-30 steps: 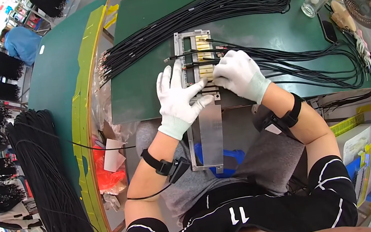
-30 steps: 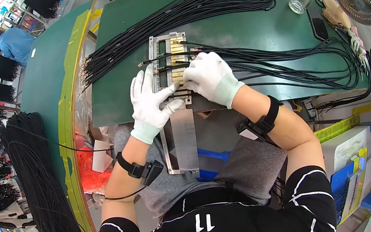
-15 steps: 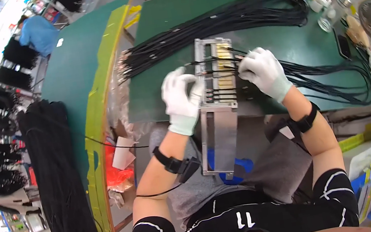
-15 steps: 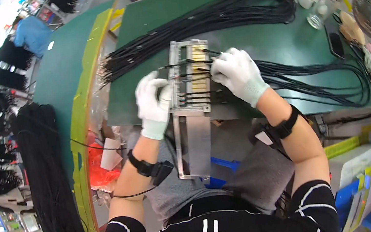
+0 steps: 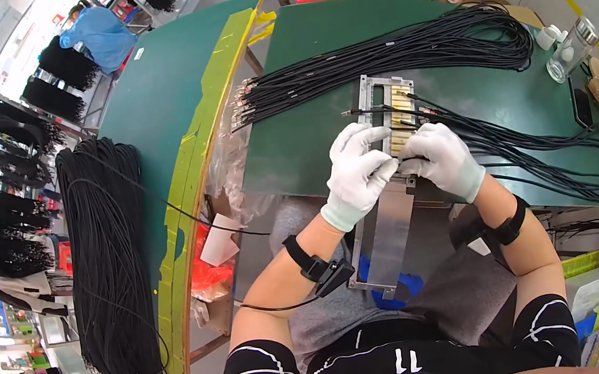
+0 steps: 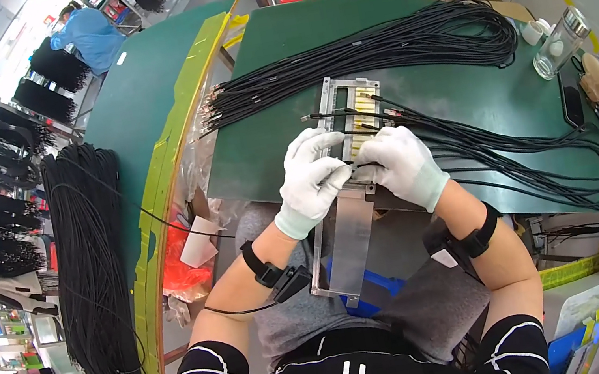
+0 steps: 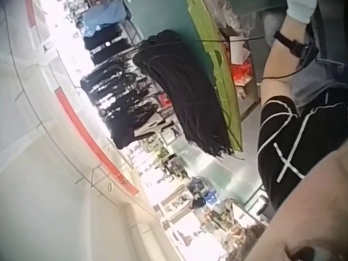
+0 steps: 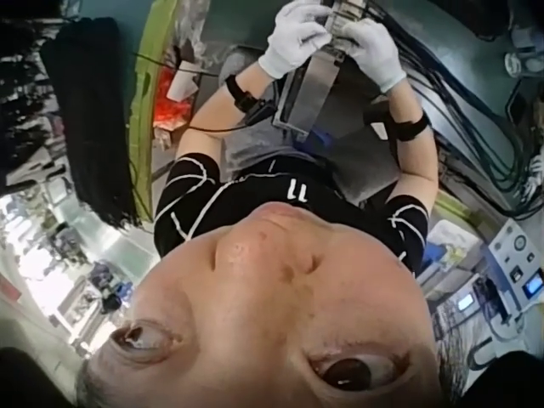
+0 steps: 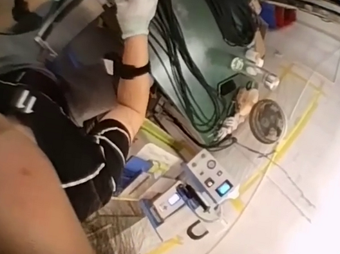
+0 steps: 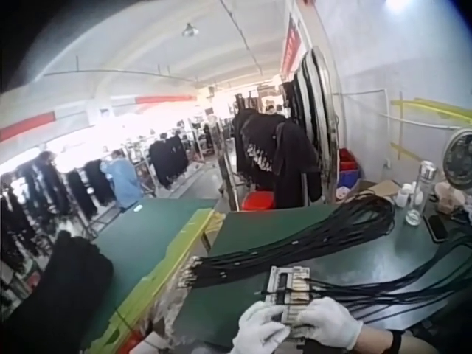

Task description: The person places cables into a metal jig, moves the jig to a machine, and returns it to the table. They remove the cables, bundle them together, and secure the bundle with tape before repeating the process with more cables.

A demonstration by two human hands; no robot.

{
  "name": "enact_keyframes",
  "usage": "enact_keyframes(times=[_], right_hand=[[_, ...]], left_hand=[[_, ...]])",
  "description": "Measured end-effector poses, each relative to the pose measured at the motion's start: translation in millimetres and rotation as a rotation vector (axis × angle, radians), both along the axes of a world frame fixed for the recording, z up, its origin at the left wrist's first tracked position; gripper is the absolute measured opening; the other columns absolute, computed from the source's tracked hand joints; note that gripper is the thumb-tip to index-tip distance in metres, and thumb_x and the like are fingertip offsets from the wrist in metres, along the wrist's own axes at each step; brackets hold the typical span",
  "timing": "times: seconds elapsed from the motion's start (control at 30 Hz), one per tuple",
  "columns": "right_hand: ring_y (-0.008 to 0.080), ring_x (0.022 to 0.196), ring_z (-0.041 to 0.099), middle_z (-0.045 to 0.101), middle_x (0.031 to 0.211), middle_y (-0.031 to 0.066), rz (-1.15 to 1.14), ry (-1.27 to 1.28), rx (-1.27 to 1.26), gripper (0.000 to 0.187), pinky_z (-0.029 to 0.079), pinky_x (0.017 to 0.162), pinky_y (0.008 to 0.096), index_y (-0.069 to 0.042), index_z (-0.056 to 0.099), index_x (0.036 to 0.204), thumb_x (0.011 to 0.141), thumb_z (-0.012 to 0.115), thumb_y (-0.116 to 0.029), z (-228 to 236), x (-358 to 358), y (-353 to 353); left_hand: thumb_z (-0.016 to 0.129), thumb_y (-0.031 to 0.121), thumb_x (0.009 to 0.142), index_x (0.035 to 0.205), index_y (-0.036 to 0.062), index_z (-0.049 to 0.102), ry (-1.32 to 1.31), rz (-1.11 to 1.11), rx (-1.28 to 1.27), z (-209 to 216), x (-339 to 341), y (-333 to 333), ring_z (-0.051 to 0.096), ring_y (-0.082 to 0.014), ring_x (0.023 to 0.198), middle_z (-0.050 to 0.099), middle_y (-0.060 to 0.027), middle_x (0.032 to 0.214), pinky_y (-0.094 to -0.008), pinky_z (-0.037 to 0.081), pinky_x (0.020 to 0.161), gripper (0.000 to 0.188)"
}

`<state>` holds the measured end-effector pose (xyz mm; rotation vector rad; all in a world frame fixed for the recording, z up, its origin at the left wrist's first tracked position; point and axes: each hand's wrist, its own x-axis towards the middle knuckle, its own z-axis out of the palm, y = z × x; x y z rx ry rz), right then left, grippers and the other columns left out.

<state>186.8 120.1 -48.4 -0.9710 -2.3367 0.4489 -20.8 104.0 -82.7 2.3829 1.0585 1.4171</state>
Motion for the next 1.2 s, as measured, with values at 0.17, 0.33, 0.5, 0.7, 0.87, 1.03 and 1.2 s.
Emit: enact_keyframes(times=[0.17,0.33,0.5,0.7,0.87,1.03,1.2], right_hand=[[0.0291,0.082,0.060,0.066,0.081,0.0057,-0.185,-0.083,0.168,0.011,0.046,0.074,0.0391,-0.009,0.067,0.083,0.075,0.074,-0.013,-8,31,10],[0.0284,0.082,0.059,0.065,0.078,0.0049,-0.098,0.075,-0.050,0.009,0.046,0.075,0.0389,-0.010,0.066,0.081,0.076,0.073,-0.011,-26,33,9],[0.0272,0.082,0.059,0.064,0.076,0.0041,-0.156,-0.052,0.137,0.008,0.045,0.075,0.0384,-0.012,0.066,0.080,0.076,0.073,-0.014,-15,24,12],[0.0244,0.084,0.060,0.065,0.076,0.0008,-0.231,-0.169,0.220,0.007,0.045,0.077,0.0374,-0.015,0.067,0.079,0.076,0.072,-0.019,-19,30,12],[0.0257,0.083,0.059,0.063,0.076,0.0026,-0.213,-0.181,0.257,0.010,0.045,0.075,0.0378,-0.013,0.065,0.078,0.074,0.073,-0.016,-17,27,9],[0.0253,0.083,0.059,0.063,0.076,0.0019,-0.218,-0.224,0.244,0.008,0.045,0.075,0.0381,-0.014,0.066,0.078,0.075,0.072,-0.018,-19,25,9],[0.0249,0.085,0.059,0.062,0.077,0.0016,-0.201,-0.247,0.223,0.008,0.044,0.077,0.0384,-0.015,0.067,0.080,0.077,0.070,-0.021,-21,22,8]], left_hand=[[0.072,0.015,0.080,0.081,0.0050,0.068,-0.383,0.065,-0.273,-10,-15,6,0.057,-0.0329,0.109,0.068,-0.0126,0.110,-0.0419,0.043,0.096,0.010],[0.069,0.011,0.086,0.089,0.0049,0.070,-0.096,0.203,-0.157,-11,-21,11,0.057,-0.0289,0.111,0.067,-0.0124,0.112,-0.0377,0.045,0.096,0.007],[0.066,0.017,0.087,0.090,0.0049,0.069,-0.090,0.250,-0.170,-17,-22,14,0.061,-0.0303,0.101,0.069,-0.0102,0.103,-0.0409,0.046,0.092,0.013],[0.060,0.012,0.092,0.098,0.0068,0.070,-0.046,0.203,-0.246,-17,-17,13,0.063,-0.0263,0.097,0.069,-0.0096,0.101,-0.0361,0.047,0.090,0.012],[0.058,0.011,0.093,0.098,0.0068,0.070,-0.029,0.195,-0.226,-15,-18,11,0.063,-0.0246,0.096,0.069,-0.0091,0.102,-0.0352,0.047,0.088,0.013],[0.059,0.011,0.093,0.099,0.0085,0.072,-0.011,0.212,-0.274,-19,-19,12,0.062,-0.0261,0.101,0.068,-0.0111,0.106,-0.0342,0.048,0.090,0.014],[0.070,0.027,0.084,0.099,0.0186,0.075,0.105,0.225,-0.117,-15,-2,7,0.054,-0.0374,0.115,0.061,-0.0177,0.122,-0.0461,0.040,0.102,0.018]])
